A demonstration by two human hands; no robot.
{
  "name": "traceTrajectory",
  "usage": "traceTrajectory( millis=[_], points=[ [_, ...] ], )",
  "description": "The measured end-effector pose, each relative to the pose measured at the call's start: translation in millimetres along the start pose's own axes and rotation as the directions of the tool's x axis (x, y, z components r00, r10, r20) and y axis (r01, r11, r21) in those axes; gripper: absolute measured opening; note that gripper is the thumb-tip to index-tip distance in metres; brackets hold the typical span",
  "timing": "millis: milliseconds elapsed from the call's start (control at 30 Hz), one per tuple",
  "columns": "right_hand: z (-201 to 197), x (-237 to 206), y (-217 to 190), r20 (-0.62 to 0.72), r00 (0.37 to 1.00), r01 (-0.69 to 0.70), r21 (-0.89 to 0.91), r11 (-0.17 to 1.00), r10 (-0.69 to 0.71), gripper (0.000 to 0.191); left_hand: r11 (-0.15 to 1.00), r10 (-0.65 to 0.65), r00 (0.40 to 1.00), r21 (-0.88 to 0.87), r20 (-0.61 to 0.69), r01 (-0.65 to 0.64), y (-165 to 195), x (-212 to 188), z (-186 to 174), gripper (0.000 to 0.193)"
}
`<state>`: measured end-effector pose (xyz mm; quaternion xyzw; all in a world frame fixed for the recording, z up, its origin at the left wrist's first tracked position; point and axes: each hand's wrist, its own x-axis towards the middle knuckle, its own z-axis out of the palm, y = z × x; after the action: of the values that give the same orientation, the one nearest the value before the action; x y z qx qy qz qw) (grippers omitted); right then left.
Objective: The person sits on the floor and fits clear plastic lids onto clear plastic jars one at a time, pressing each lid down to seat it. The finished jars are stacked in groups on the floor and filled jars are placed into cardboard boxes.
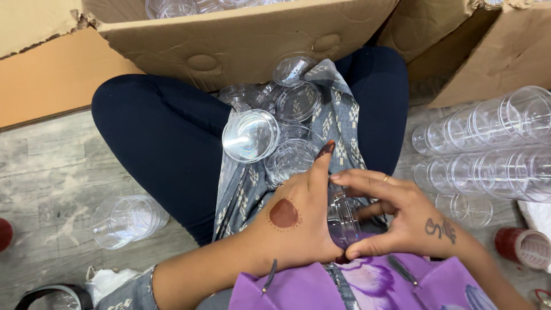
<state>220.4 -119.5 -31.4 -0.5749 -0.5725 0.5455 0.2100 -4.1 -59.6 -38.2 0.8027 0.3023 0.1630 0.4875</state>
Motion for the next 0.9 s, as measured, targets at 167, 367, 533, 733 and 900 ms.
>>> traceTrajectory(
  millis=[167,367,533,733,900],
  points=[
    [-1.6,-4.7,8.6,0.03,1.0,-0.008,0.041,0.999,0.006,0.1,0.999,0.032,0.999,0.024,0.005,-0.032,4.6,-2.0,1.4,0.133],
    [-7.4,-9.2,29.8,0.02,0.99,0.135,0.205,0.969,-0.142,0.089,0.993,0.019,0.999,0.113,0.031,-0.023,7.2,5.8,3.3,0.127],
    [12.4,-8.7,44.3,-0.228,0.973,0.054,0.396,0.917,0.041,0.063,0.985,0.055,0.998,0.162,0.0,-0.055,7.3,9.2,9.7,0.122],
    [17.9,-12.0,39.7,-0.205,0.979,0.099,0.476,0.874,0.001,0.057,0.977,0.085,0.996,0.197,-0.005,-0.083,6.1,5.7,14.4,0.123],
    [22.9,-12.8,27.6,-0.253,0.967,0.091,0.402,0.911,0.015,0.058,0.976,0.066,0.998,0.21,-0.003,-0.064,6.6,4.4,14.6,0.12]
  ],
)
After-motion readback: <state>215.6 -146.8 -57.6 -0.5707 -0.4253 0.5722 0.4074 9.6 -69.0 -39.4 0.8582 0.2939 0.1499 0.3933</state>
